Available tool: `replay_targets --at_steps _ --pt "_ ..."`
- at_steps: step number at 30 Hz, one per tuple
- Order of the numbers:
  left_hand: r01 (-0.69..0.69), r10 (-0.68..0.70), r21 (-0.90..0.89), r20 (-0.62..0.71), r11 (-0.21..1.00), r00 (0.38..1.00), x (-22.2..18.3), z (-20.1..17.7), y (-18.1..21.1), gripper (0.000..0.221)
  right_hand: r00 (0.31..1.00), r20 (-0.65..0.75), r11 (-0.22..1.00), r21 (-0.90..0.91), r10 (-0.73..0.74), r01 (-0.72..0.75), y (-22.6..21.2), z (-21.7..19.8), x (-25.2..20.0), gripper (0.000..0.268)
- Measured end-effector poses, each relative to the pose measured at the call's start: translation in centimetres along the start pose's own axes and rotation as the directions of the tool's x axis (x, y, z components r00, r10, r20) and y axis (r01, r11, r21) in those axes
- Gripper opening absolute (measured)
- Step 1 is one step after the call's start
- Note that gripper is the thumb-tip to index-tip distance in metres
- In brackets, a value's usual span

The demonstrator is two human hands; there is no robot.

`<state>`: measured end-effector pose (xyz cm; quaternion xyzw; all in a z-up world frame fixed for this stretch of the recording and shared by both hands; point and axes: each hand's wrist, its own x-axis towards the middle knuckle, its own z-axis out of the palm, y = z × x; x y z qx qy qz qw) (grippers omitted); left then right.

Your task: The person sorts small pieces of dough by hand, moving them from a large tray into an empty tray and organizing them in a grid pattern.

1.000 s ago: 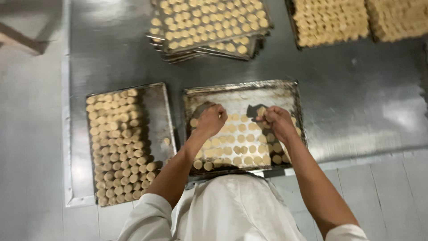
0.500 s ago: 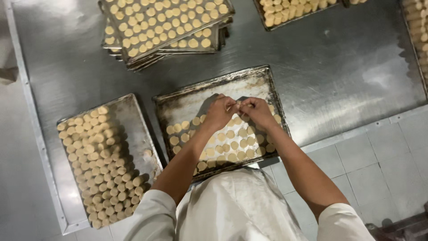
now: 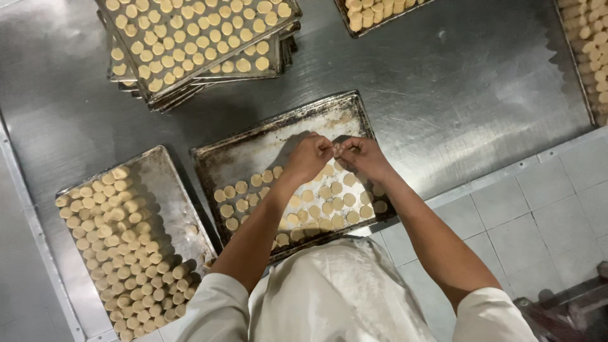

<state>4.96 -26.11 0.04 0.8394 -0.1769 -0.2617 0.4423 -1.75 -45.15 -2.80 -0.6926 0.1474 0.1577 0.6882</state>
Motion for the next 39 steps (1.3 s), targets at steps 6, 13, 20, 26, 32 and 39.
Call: replay_targets --at_steps 6,13,20,26,32,39 --pt "0.102 -0.093 0.252 -0.046 0.962 0.995 0.9 0.4 0.9 0.027 0.987 -0.159 0.989 -0.139 0.02 -0.043 0.4 -2.4 0.3 0.009" --pt "-0.078 0.084 0.11 -0.05 0.991 0.995 2.2 2.7 1.5 0.012 0.981 -0.115 0.853 -0.516 -0.154 0.073 -1.7 -3.7 -0.3 0.008" --pt "-0.078 0.126 0.293 -0.148 0.953 0.981 1.8 2.6 2.5 0.015 0.917 -0.135 0.698 -0.693 -0.375 0.183 -2.2 -5.3 0.0 0.029" --pt "-0.066 0.073 0.065 -0.102 0.996 0.992 4.0 2.2 3.2 0.018 0.983 -0.117 0.99 -0.027 -0.141 0.139 -2.1 -6.6 2.0 0.029" --pt "-0.153 0.143 -0.05 -0.156 0.987 0.977 5.4 2.6 3.3 0.015 0.996 -0.03 0.99 0.104 -0.089 0.091 -1.9 -6.2 3.0 0.026" --pt "-0.012 0.041 0.251 -0.11 0.968 0.993 6.3 2.9 3.3 0.012 0.993 -0.067 0.994 0.045 -0.095 0.098 -0.3 -8.0 3.7 0.031"
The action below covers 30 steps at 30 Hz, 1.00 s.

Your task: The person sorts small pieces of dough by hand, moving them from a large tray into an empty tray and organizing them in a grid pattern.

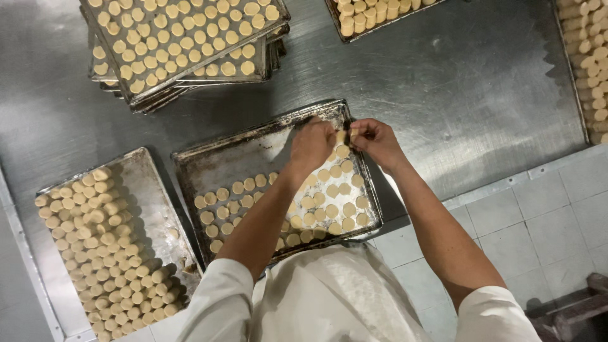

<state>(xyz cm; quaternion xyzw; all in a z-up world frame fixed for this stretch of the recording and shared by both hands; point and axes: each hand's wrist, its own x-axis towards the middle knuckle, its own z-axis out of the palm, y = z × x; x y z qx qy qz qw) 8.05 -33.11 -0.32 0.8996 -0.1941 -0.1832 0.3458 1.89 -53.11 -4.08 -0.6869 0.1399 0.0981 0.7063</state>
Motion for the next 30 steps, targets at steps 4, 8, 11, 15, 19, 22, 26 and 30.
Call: replay_targets --at_steps 4,8,11,15,19,22,26,30 --pt "0.018 -0.024 -0.179 -0.033 0.984 0.999 0.3 0.5 -0.1 0.02 1.0 0.013 0.999 0.029 0.016 -0.016 -0.3 -0.3 0.4 0.032" --pt "-0.02 0.037 -0.406 0.032 0.914 0.999 0.4 0.6 -0.8 0.02 0.998 0.063 0.991 0.132 -0.013 0.004 -0.2 0.5 0.3 0.025" --pt "0.055 -0.05 -0.152 0.041 0.987 0.998 0.0 -0.3 -1.6 0.02 1.0 0.016 0.993 0.117 -0.003 0.001 0.0 1.2 0.5 0.019" --pt "0.221 -0.209 -0.21 0.077 0.952 0.975 -1.1 -0.9 -2.1 0.025 0.998 0.029 0.995 0.086 0.055 -0.058 0.4 2.3 0.9 0.01" --pt "0.021 -0.031 -0.396 -0.017 0.918 0.999 -1.9 -1.4 -2.7 0.023 0.996 0.071 0.999 -0.004 0.048 -0.048 0.2 3.7 1.5 0.006" --pt "0.075 -0.079 -0.286 -0.002 0.955 0.997 -2.2 -2.3 -3.1 0.023 0.993 0.032 0.994 -0.01 0.11 -0.109 -0.5 4.4 1.8 0.01" --pt "0.24 -0.24 -0.103 0.007 0.965 0.971 -3.3 -3.3 -3.2 0.026 0.991 0.038 0.99 -0.056 0.132 -0.129 -0.9 4.9 1.7 0.006" --pt "0.099 -0.116 -0.391 -0.022 0.915 0.993 -4.2 -3.4 -3.2 0.021 0.981 0.163 0.995 0.002 0.102 -0.104 -0.3 5.8 1.5 0.004"
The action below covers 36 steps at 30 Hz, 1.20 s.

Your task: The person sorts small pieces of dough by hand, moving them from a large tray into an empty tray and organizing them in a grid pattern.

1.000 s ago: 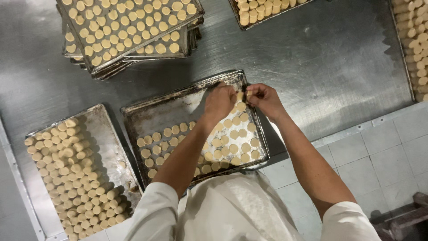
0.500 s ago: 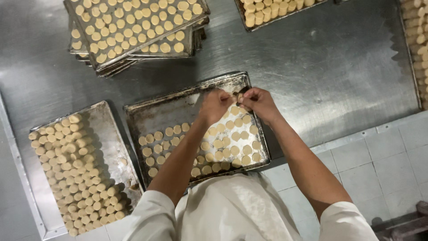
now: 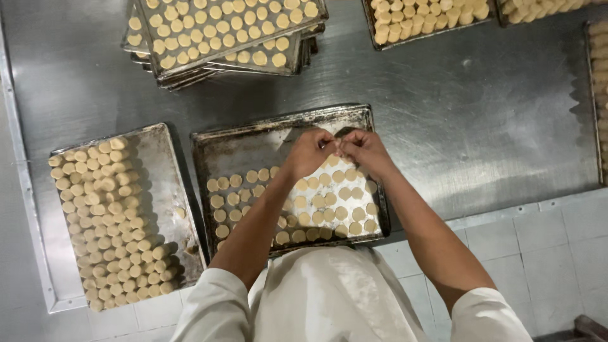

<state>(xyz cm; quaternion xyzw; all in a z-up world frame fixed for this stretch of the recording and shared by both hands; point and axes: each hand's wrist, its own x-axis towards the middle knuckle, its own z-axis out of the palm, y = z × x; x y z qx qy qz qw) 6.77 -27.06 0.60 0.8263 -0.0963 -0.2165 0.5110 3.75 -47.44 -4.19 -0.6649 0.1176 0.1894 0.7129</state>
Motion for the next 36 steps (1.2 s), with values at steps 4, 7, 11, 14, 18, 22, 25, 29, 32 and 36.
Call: replay_targets --at_steps 4,7,11,14,18,22,25,29,32,36 --pt "0.116 -0.11 0.234 -0.038 0.965 0.993 -0.3 -1.2 -0.8 0.023 0.999 -0.046 0.996 -0.079 0.024 -0.028 0.2 1.4 0.6 0.004" --pt "0.158 -0.156 0.2 -0.026 0.967 0.987 -1.0 -1.6 -1.5 0.029 0.999 0.003 0.999 -0.01 0.041 -0.041 0.2 2.4 0.8 0.007" --pt "0.005 -0.003 0.029 -0.076 1.0 0.997 -1.8 -2.2 -2.6 0.021 0.998 0.051 0.997 0.061 0.046 -0.05 0.6 3.6 1.0 0.008" --pt "0.13 -0.088 0.263 -0.163 0.956 0.983 -2.3 -3.1 -3.1 0.02 0.998 -0.034 0.998 0.018 0.054 -0.053 0.8 4.5 1.1 0.008" --pt "0.109 -0.052 0.297 -0.195 0.949 0.979 -3.1 -3.4 -3.2 0.017 0.996 -0.086 0.999 -0.052 -0.014 0.01 1.1 5.0 1.0 0.009" --pt "-0.072 0.159 0.342 -0.234 0.937 0.959 -3.3 -2.8 -2.9 0.014 0.979 -0.149 0.971 -0.215 -0.138 0.104 0.6 5.0 0.8 0.008" --pt "-0.152 0.258 0.461 -0.175 0.874 0.95 -2.3 -2.2 -2.6 0.018 0.952 -0.224 0.935 -0.33 -0.209 0.127 -0.1 4.8 0.3 0.01" --pt "-0.197 0.386 0.626 -0.18 0.754 0.905 -1.1 -0.4 -2.6 0.011 0.95 -0.293 0.96 -0.279 -0.105 0.02 -0.6 4.4 -0.5 0.009" --pt "-0.038 0.139 0.504 -0.165 0.863 0.976 -0.1 0.1 -3.2 0.012 0.875 -0.232 0.782 -0.58 -0.425 0.226 -0.9 5.3 -0.8 0.003" --pt "0.063 -0.034 0.109 -0.252 0.992 0.967 0.8 -0.8 -5.1 0.01 0.872 -0.135 0.558 -0.811 -0.471 0.176 -1.4 7.4 -1.5 0.008"
